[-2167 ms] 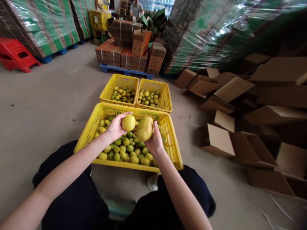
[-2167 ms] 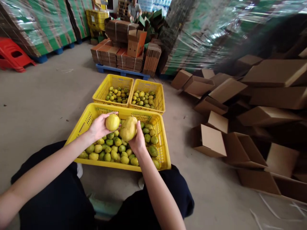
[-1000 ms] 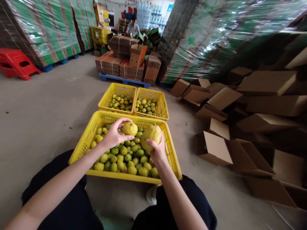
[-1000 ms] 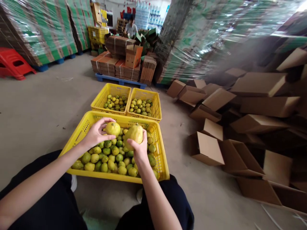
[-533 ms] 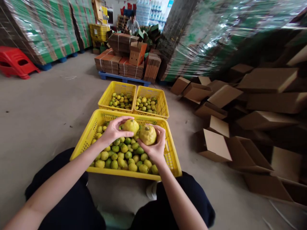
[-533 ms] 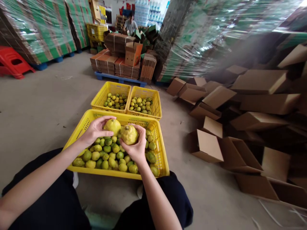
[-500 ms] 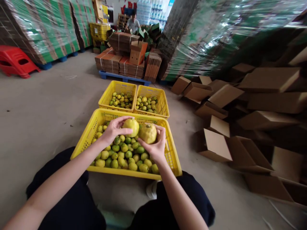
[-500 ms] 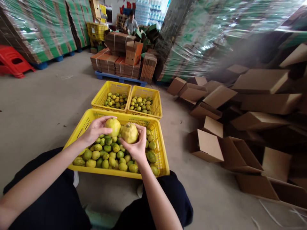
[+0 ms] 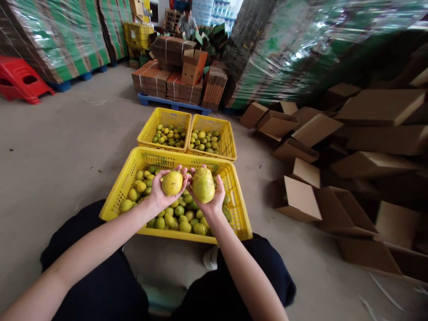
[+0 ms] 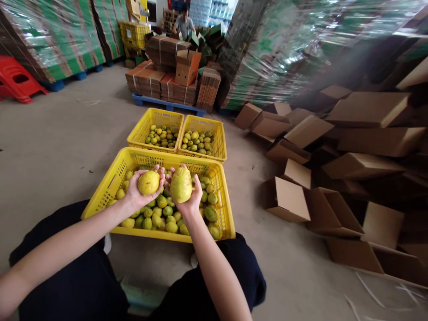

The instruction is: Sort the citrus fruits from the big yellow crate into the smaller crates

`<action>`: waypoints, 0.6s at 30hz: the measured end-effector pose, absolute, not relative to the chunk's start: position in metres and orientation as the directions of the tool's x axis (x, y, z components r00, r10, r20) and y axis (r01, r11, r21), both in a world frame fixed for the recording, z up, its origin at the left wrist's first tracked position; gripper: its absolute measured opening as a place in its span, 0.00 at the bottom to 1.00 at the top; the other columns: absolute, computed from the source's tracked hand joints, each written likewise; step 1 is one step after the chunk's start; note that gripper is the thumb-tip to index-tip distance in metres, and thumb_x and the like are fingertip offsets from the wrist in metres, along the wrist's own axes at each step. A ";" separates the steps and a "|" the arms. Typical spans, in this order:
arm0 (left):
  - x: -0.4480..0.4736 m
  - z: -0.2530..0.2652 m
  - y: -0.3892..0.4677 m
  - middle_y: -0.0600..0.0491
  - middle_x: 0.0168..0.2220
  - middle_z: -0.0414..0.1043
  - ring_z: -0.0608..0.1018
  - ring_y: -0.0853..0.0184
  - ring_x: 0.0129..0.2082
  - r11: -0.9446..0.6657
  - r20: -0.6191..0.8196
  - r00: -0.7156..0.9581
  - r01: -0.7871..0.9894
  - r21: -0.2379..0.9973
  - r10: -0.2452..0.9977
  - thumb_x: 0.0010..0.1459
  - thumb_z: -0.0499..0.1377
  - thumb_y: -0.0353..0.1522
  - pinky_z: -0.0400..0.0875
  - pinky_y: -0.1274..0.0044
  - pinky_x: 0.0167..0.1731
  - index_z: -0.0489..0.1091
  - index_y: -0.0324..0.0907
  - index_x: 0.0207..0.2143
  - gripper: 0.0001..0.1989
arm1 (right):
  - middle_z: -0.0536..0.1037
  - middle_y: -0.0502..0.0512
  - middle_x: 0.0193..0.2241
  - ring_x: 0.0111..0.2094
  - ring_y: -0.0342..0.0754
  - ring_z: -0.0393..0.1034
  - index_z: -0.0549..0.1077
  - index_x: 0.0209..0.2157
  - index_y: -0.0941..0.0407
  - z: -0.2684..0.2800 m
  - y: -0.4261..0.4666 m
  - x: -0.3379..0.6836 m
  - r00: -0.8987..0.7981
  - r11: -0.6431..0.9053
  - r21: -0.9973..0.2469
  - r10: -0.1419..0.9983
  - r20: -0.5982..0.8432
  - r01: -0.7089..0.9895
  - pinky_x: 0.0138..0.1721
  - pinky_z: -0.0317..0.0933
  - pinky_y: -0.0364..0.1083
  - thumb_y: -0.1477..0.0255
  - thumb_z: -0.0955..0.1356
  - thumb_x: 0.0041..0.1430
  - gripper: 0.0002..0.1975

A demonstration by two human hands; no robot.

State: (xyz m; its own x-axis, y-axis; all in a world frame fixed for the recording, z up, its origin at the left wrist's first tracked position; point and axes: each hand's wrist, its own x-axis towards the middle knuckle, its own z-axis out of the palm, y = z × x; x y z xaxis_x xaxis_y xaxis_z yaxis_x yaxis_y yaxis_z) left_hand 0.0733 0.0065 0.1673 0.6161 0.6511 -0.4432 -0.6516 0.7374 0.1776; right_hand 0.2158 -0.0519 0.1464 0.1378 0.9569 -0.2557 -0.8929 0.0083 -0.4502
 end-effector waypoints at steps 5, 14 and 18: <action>0.079 0.161 0.003 0.50 0.36 0.79 0.81 0.66 0.34 0.704 -0.442 0.579 -0.682 0.199 0.685 0.50 0.53 0.28 0.78 0.76 0.34 0.72 0.41 0.49 0.23 | 0.81 0.54 0.40 0.45 0.56 0.76 0.73 0.46 0.49 0.146 -0.049 0.210 0.226 0.066 -0.496 0.936 -0.269 -0.866 0.43 0.72 0.58 0.62 0.66 0.49 0.21; 0.063 0.174 0.024 0.49 0.33 0.78 0.81 0.66 0.33 0.652 -0.402 0.551 -0.738 0.175 0.731 0.49 0.51 0.26 0.79 0.76 0.35 0.72 0.40 0.48 0.23 | 0.80 0.52 0.43 0.43 0.53 0.76 0.73 0.46 0.49 0.150 -0.055 0.213 0.207 0.063 -0.514 0.951 -0.228 -0.855 0.43 0.72 0.54 0.60 0.66 0.49 0.21; 0.043 0.170 0.063 0.50 0.30 0.76 0.81 0.65 0.33 0.426 -0.411 0.281 -0.847 0.319 0.867 0.55 0.50 0.31 0.79 0.74 0.36 0.71 0.39 0.44 0.16 | 0.80 0.53 0.43 0.41 0.51 0.76 0.74 0.43 0.52 0.150 -0.057 0.220 0.202 0.056 -0.452 0.938 -0.282 -0.890 0.39 0.73 0.50 0.61 0.66 0.50 0.19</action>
State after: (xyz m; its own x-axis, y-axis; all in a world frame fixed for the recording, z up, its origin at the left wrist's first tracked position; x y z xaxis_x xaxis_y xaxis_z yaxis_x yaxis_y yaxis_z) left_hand 0.0434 0.0634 0.1701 0.2810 0.8673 -0.4109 -0.8468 0.4256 0.3191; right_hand 0.2197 -0.0574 0.1501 0.2021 0.9379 -0.2819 -0.8902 0.0559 -0.4521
